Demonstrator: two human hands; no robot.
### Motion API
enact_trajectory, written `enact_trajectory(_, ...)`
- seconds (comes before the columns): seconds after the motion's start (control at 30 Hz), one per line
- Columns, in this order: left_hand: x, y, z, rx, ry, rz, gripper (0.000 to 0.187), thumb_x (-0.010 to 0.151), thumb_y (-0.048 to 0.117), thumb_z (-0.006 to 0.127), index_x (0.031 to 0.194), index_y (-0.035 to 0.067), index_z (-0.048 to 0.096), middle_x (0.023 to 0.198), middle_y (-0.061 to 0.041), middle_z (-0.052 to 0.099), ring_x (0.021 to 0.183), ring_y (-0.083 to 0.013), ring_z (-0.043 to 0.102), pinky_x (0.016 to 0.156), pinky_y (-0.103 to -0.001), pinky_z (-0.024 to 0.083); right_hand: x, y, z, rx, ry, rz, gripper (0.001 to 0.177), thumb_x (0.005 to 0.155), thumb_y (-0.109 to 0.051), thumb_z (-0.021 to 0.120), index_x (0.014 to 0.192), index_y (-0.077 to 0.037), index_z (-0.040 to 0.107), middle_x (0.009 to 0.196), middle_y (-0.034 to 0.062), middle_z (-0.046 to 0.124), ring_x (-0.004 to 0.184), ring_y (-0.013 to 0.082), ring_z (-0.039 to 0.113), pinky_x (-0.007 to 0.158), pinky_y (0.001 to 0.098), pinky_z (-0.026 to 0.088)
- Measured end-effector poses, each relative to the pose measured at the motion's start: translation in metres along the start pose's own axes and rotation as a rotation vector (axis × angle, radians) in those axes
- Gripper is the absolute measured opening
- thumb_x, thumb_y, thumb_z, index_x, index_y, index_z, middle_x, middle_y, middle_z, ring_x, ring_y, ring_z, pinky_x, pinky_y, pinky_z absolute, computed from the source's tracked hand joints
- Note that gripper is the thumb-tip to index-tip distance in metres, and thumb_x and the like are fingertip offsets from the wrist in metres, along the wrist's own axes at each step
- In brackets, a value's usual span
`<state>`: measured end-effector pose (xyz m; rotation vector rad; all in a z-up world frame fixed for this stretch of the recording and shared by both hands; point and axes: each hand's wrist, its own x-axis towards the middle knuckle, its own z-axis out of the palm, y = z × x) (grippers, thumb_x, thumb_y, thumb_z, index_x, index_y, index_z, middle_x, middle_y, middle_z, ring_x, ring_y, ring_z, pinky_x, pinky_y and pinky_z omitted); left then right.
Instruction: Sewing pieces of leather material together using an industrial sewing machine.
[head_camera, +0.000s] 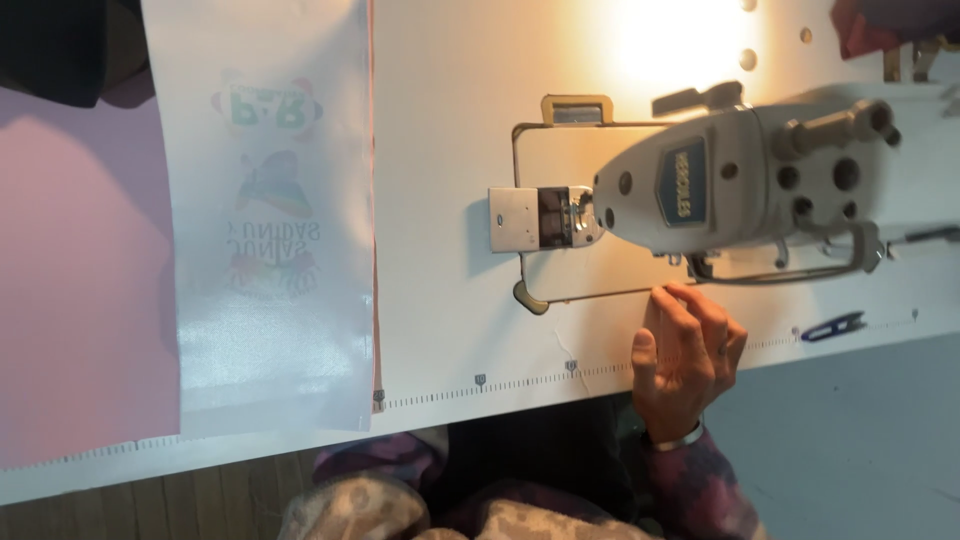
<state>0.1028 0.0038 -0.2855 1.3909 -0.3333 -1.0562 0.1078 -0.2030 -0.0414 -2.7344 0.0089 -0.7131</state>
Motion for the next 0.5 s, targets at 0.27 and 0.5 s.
enact_trajectory(0.27,-0.061,0.059,0.017,0.215,-0.085,0.010,0.031,0.099,0.026,0.066,0.126,0.012,0.069,0.112,-0.013,0.077,0.102,-0.0277,0.075,0.090,-0.035,0.057,0.004,-0.002,-0.009,0.025,0.017,-0.057,0.035,0.102,-0.035,0.062,0.125,-0.011,0.071,0.133,0.0039,0.065,0.120,0.0276,0.053,0.107,0.0399,0.045)
enact_trajectory(0.5,-0.114,0.100,0.041,0.383,-0.061,-0.009,0.032,0.099,0.027,0.066,0.127,0.012,0.069,0.113,-0.013,0.077,0.103,-0.0286,0.075,0.092,-0.036,0.057,0.002,-0.001,-0.014,0.052,0.020,-0.099,0.029,0.095,-0.023,0.067,0.122,-0.011,0.072,0.129,0.0040,0.066,0.117,0.0284,0.055,0.104,0.0410,0.046)
